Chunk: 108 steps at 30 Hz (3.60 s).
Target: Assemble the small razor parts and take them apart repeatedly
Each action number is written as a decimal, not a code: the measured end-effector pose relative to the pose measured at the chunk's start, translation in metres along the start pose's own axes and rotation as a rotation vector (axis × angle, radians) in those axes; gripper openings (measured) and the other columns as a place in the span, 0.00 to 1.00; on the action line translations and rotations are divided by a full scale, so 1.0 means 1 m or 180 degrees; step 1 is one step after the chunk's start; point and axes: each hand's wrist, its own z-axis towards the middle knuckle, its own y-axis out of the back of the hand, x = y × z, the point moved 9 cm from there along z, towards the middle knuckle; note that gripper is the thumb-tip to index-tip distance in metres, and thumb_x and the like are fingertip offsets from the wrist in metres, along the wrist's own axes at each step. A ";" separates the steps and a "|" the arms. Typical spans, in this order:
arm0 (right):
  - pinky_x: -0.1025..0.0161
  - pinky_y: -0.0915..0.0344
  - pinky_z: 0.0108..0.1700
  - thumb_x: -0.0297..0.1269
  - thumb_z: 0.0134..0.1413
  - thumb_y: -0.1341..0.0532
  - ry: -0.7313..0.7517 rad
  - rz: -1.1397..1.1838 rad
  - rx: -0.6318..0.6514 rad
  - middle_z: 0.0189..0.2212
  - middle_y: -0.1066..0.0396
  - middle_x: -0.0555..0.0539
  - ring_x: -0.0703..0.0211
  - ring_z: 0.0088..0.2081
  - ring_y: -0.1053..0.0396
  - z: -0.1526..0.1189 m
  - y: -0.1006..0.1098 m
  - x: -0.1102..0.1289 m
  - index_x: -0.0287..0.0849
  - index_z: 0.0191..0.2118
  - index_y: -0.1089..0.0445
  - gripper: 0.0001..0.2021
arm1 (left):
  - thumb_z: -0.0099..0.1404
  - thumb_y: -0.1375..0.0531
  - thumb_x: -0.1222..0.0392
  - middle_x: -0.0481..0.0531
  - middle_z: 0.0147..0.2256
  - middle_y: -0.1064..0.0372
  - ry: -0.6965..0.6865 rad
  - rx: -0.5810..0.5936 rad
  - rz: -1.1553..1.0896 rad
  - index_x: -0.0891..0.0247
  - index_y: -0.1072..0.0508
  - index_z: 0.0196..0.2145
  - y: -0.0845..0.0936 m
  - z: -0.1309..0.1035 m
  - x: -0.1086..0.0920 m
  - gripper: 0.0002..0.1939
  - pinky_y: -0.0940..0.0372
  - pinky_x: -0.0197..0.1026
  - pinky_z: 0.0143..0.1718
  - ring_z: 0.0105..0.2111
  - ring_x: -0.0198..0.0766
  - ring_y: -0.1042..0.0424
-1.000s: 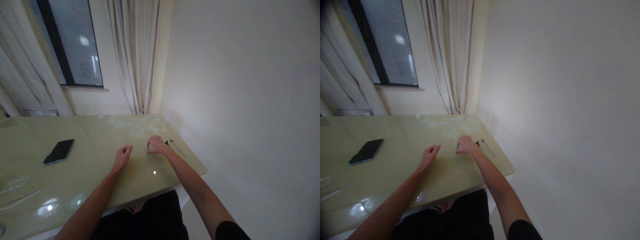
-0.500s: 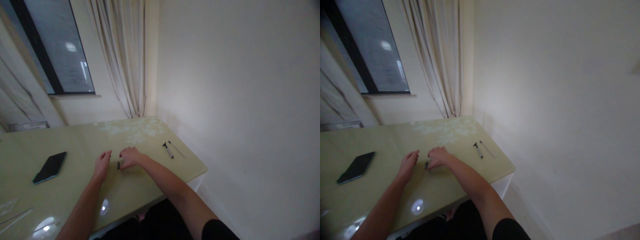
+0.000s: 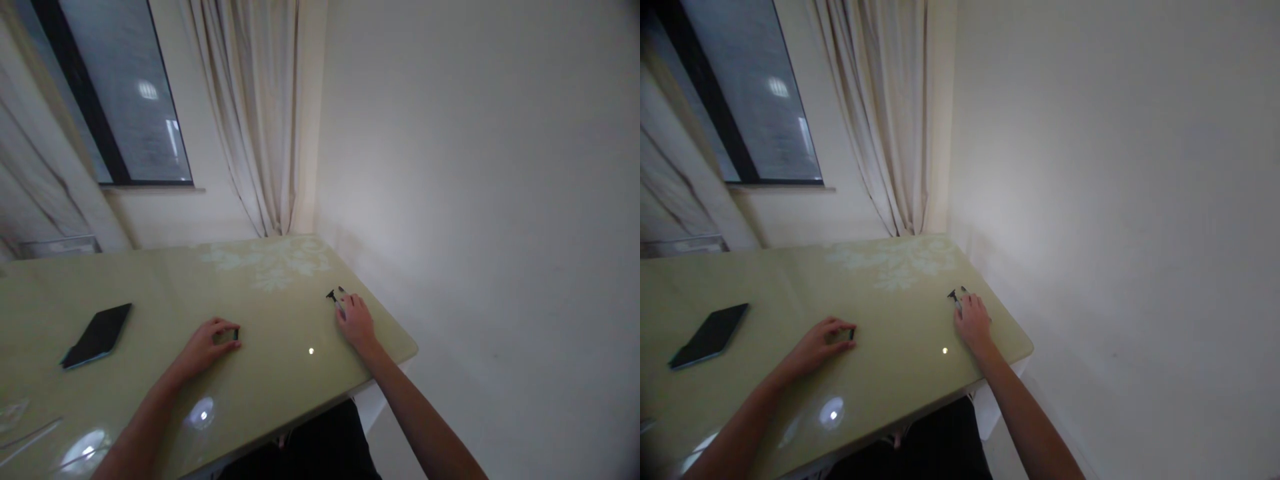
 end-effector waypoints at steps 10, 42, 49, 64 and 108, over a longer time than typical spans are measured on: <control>0.58 0.37 0.51 0.29 0.63 0.46 -0.0062 0.0181 0.0377 0.46 0.27 0.39 0.49 0.49 0.31 0.005 -0.017 0.000 0.42 0.48 0.30 0.12 | 0.51 0.32 0.41 0.57 0.39 0.23 0.0305 -0.0137 -0.0208 0.59 0.17 0.41 0.008 0.000 0.005 0.24 0.30 0.48 0.45 0.41 0.51 0.24; 0.59 0.35 0.47 0.29 0.63 0.43 0.1224 0.1166 0.1027 0.42 0.33 0.41 0.52 0.43 0.33 0.003 -0.041 0.223 0.42 0.49 0.29 0.11 | 0.45 0.29 0.42 0.57 0.38 0.21 0.0447 -0.0255 -0.0412 0.59 0.17 0.37 0.014 0.000 0.000 0.25 0.30 0.47 0.43 0.40 0.53 0.24; 0.54 0.33 0.47 0.28 0.63 0.44 0.0920 0.1087 0.0956 0.48 0.33 0.35 0.45 0.47 0.32 -0.002 -0.046 0.248 0.39 0.53 0.32 0.14 | 0.49 0.34 0.38 0.58 0.36 0.22 0.0403 -0.0284 -0.0120 0.61 0.17 0.38 0.019 -0.004 -0.009 0.26 0.31 0.46 0.41 0.37 0.51 0.24; 0.59 0.35 0.49 0.35 0.66 0.43 0.0832 0.1488 0.1119 0.47 0.33 0.41 0.53 0.46 0.31 -0.012 -0.060 0.245 0.43 0.51 0.31 0.11 | 0.48 0.32 0.37 0.53 0.29 0.24 0.0574 -0.0285 -0.0181 0.61 0.16 0.40 0.023 -0.007 0.006 0.28 0.34 0.42 0.31 0.28 0.45 0.27; 0.60 0.36 0.45 0.33 0.58 0.41 0.0721 0.0987 0.1181 0.44 0.24 0.38 0.51 0.44 0.27 0.007 -0.061 0.192 0.38 0.49 0.28 0.14 | 0.71 0.42 0.45 0.57 0.46 0.26 -0.1159 0.0013 0.1455 0.53 0.21 0.51 -0.037 -0.024 -0.075 0.19 0.37 0.50 0.48 0.46 0.49 0.28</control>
